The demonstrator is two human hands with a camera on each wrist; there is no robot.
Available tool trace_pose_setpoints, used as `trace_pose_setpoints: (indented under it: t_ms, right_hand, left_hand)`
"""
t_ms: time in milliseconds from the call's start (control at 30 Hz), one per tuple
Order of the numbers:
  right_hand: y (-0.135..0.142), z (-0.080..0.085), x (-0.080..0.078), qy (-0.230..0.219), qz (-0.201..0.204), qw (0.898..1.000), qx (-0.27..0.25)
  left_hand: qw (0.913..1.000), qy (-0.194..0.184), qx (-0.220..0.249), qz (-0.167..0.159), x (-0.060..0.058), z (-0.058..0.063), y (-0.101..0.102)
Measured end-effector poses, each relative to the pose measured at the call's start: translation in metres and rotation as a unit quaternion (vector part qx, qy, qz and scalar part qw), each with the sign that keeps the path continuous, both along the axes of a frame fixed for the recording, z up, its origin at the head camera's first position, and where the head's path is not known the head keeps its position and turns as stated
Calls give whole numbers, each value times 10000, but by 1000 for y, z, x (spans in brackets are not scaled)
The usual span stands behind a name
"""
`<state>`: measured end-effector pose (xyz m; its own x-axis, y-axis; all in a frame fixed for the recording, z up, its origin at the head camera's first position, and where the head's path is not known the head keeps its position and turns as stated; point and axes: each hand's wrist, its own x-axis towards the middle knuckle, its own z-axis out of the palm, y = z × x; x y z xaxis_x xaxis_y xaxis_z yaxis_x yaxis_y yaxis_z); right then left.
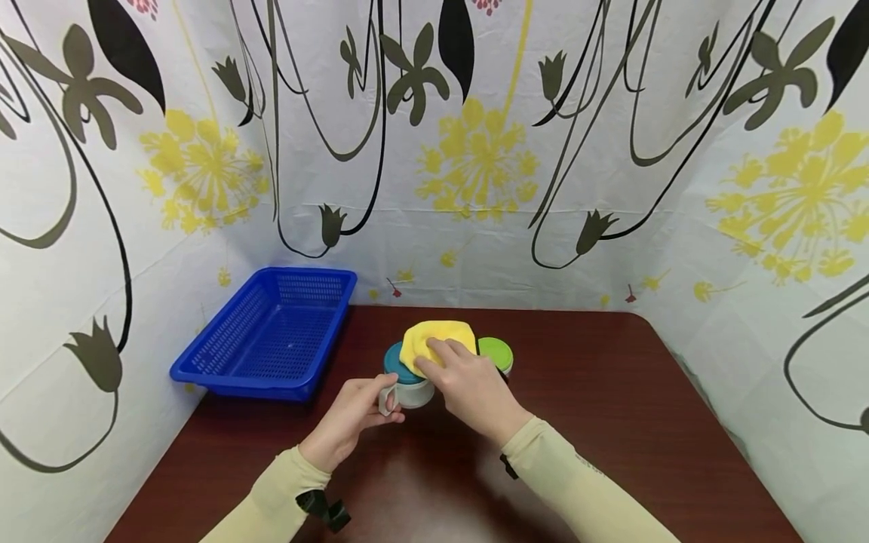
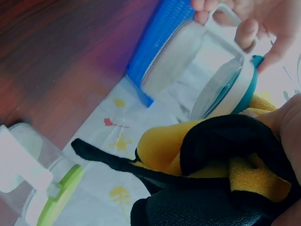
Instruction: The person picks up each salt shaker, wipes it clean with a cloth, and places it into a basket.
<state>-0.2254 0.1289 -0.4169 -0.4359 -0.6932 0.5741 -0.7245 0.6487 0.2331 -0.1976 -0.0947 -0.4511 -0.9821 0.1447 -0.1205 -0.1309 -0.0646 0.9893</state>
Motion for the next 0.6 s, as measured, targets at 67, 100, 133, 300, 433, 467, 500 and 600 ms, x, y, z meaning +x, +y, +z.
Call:
trace_pose_setpoints:
  t_ms: [67,100,133,300,433,467,500,600]
  right_hand:
    - [-2,1,2,9,78,10000,57]
    - [-3,1,4,12,132,9999,90]
    - [-4,1,5,18,175,9997,139]
    - [-8,5,10,94,251,9991,343]
    - [-10,8,10,99,211,9984,525]
    - [-11,9,9,87,199,9982,565]
    - [-11,9,9,77,183,9980,608]
    - [-11,9,8,70,140,9975,694]
  left_hand:
    - [10000,49,-52,-11,-1,0,0]
    - [9999,75,-82,-17,-1,0,0]
    - [9999,94,-99,-24,-1,-1,1]
    - [9996,182,-219,-62,-2,0,1]
    - [9992,273,-290,-96,-3,-1,2]
    - [9991,300,-298,-94,-3,-2,3]
    - [9991,295,-303,-88,-3,-3,3]
    - [9992,256,-302,-83,-1,-5,2]
